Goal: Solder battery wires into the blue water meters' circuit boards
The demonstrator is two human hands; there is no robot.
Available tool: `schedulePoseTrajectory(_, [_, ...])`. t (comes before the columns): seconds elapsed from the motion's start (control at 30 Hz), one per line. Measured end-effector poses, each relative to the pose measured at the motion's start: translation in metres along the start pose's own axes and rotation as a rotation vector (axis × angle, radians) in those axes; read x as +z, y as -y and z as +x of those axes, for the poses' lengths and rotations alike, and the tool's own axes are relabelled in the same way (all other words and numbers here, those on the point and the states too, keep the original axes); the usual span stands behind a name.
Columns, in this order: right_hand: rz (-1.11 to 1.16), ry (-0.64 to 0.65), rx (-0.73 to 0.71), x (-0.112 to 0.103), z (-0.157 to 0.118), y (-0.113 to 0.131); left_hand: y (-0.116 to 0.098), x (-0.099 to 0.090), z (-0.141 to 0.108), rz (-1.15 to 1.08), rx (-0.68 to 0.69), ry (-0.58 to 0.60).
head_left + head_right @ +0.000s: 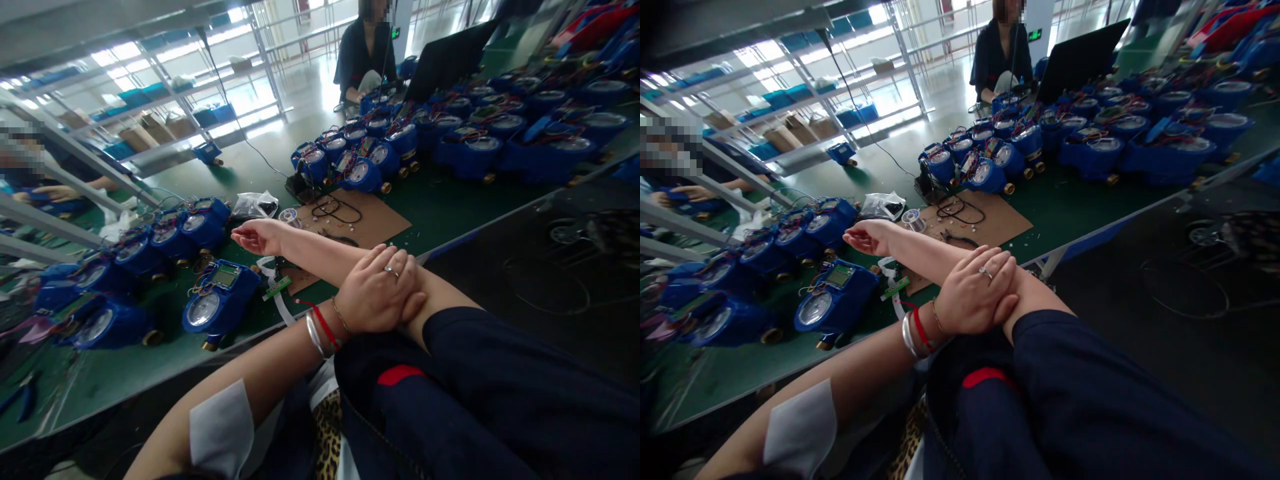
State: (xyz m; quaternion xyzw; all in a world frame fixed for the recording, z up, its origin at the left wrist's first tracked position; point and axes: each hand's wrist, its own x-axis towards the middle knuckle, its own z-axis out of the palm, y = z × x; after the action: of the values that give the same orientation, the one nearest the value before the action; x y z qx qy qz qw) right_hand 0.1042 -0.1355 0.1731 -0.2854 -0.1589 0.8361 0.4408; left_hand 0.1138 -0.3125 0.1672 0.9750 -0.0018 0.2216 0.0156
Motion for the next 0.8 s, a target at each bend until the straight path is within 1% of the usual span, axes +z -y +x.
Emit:
schedulePoseTrajectory(0.1, [0.01, 0.018, 0.02, 0.003, 0.0, -0.01, 0.001, 0.003, 0.002, 0.005, -0.007, 0.088])
schedulePoseTrajectory(0.17, [0.017, 0.004, 0.026, 0.002, 0.0, -0.013, 0.001, 0.0, 0.003, 0.008, -0.017, 0.115])
schedulePoseTrajectory(0.3, [0.023, -0.025, 0.026, 0.002, 0.001, -0.008, 0.002, -0.008, 0.001, 0.018, 0.007, 0.048])
schedulePoseTrajectory(0.4, [0.048, -0.039, -0.009, 0.005, 0.003, 0.0, 0.007, -0.004, -0.003, 0.035, 0.061, -0.019])
schedulePoseTrajectory(0.5, [0.085, -0.02, -0.036, 0.008, 0.001, 0.009, 0.013, 0.001, -0.009, 0.04, 0.096, -0.03])
schedulePoseTrajectory(0.57, [0.116, -0.014, -0.055, 0.008, -0.002, 0.018, 0.015, -0.002, -0.015, 0.031, 0.099, -0.032])
schedulePoseTrajectory(0.67, [0.176, -0.002, -0.107, 0.011, -0.01, 0.032, 0.017, -0.006, -0.026, 0.009, 0.068, -0.072])
schedulePoseTrajectory(0.73, [0.22, 0.026, -0.165, 0.015, -0.013, 0.04, 0.02, -0.001, -0.034, -0.029, 0.111, -0.075])
schedulePoseTrajectory(0.8, [0.241, 0.042, -0.236, 0.018, -0.015, 0.046, 0.026, 0.01, -0.039, -0.065, 0.191, -0.065])
